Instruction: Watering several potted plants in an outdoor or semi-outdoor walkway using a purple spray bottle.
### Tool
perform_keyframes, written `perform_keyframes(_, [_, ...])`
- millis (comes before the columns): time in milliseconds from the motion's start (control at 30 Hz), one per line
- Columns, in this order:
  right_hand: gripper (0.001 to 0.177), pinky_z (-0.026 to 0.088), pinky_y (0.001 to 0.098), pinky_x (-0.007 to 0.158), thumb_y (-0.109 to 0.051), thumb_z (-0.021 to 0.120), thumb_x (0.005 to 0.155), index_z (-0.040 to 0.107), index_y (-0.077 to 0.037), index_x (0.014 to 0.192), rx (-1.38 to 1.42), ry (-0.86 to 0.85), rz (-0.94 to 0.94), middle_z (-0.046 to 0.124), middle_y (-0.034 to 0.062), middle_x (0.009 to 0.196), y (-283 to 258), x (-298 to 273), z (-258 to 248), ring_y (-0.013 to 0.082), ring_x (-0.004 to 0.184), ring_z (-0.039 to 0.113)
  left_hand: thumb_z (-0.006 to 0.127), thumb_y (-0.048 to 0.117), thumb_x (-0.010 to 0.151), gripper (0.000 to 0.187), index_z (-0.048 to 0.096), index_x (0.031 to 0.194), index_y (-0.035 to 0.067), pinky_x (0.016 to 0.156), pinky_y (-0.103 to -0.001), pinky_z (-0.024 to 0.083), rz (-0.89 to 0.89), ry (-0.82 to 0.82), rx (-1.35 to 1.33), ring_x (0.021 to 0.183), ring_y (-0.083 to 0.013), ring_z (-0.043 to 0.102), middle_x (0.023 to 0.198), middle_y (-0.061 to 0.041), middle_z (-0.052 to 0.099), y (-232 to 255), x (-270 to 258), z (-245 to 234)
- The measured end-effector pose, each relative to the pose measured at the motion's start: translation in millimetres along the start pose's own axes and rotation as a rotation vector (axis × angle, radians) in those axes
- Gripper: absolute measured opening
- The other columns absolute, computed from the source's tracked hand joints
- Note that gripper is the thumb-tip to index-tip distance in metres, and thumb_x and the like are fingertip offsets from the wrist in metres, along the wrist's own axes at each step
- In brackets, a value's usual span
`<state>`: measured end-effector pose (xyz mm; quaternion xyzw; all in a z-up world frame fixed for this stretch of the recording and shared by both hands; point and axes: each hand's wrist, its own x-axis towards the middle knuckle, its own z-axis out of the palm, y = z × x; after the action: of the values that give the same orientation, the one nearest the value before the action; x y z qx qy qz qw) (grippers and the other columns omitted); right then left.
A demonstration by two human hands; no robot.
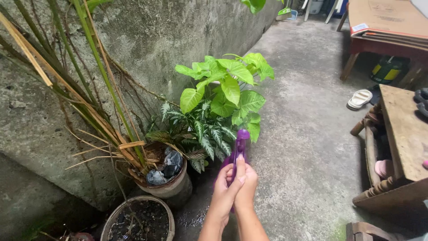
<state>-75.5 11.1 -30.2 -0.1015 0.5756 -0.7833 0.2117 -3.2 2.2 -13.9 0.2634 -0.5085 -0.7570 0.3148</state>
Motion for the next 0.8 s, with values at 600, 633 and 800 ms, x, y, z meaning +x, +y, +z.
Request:
perform_keyframes(600, [0.042, 0.045, 0.0248, 0.052, -0.037, 0.057, 0.102, 0.063, -0.005, 0.074, -0.03, -0.338, -0.097, 0.062, 0.001, 0.063, -13, -6, 10, 0.0084, 0.055, 0.054, 0.076, 0.011, 0.082, 0.063, 0.048, 0.138, 0.003, 0.101, -0.033, 0.047, 0.298, 0.157, -0.062, 0.113, -0.0174, 0.061, 0.12, -0.009, 0.062, 7, -19, 6])
perform_keyframes(633, [0.042, 0.047, 0.0247, 0.053, -0.036, 0.057, 0.102, 0.063, -0.005, 0.073, -0.032, -0.36, -0.089, 0.061, 0.0006, 0.062, -17, -8, 10, 0.0082, 0.055, 0.055, 0.075, 0.011, 0.083, 0.063, 0.047, 0.139, 0.003, 0.102, -0.033, 0.046, 0.326, 0.179, -0.089, 0.115, -0.0176, 0.06, 0.121, -0.009, 0.061, 7, -19, 7])
perform_keyframes(800, [0.042, 0.047, 0.0246, 0.052, -0.036, 0.056, 0.101, 0.064, -0.004, 0.074, -0.011, -0.357, -0.054, 0.061, 0.0008, 0.061, -20, -11, 15, 0.0088, 0.053, 0.055, 0.075, 0.01, 0.083, 0.065, 0.046, 0.14, 0.003, 0.103, -0.033, 0.046, 0.318, 0.184, -0.071, 0.115, -0.0176, 0.059, 0.123, -0.01, 0.06, 10, -20, 5])
